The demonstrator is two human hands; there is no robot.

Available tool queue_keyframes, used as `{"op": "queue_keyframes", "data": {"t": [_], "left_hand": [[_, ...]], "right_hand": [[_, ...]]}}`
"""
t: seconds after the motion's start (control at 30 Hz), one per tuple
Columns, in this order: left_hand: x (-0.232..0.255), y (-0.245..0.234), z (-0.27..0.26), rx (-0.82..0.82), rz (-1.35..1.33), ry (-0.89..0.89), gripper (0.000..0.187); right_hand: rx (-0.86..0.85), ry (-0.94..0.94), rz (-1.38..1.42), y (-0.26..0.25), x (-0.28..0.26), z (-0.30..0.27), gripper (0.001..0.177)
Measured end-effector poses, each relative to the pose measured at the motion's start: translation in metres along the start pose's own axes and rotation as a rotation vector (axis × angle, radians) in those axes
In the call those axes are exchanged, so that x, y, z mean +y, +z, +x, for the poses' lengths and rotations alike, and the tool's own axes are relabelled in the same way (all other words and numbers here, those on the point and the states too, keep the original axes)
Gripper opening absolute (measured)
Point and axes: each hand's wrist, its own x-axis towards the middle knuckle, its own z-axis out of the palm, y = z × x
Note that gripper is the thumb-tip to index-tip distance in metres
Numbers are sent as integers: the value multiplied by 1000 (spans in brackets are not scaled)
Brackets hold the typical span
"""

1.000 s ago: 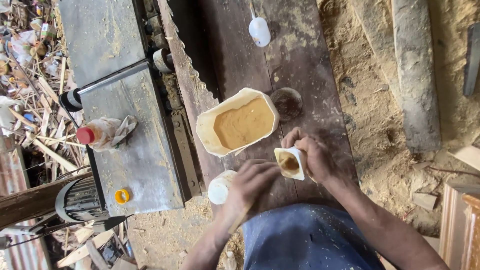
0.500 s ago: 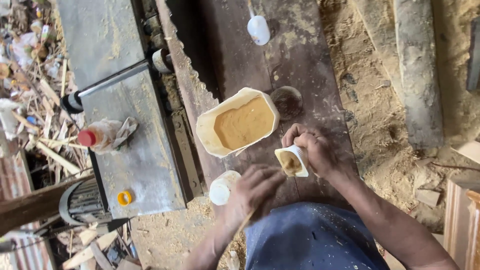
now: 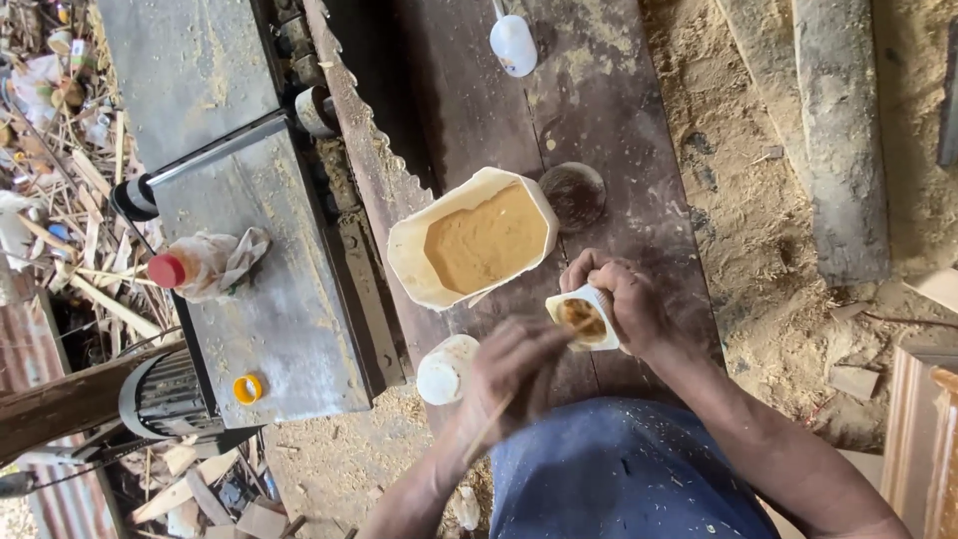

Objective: Mixing wood filler by pouring liquid hardener into a container of paste and stirring it with a wooden stick.

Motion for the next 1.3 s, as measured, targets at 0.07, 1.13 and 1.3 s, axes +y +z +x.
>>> {"op": "queue_keyframes", "data": {"t": [0.07, 1.13, 1.3], "left_hand": [[-12, 2, -6, 79, 40, 33, 16], [25, -7, 2, 12, 90, 5, 18], [46, 4, 12, 24, -25, 3, 18]], "right_hand": [[71, -77, -77, 21, -14, -12, 19], [-25, -186, -97, 7, -23, -18, 19], [-58, -176, 285, 6, -24, -12, 17]]}}
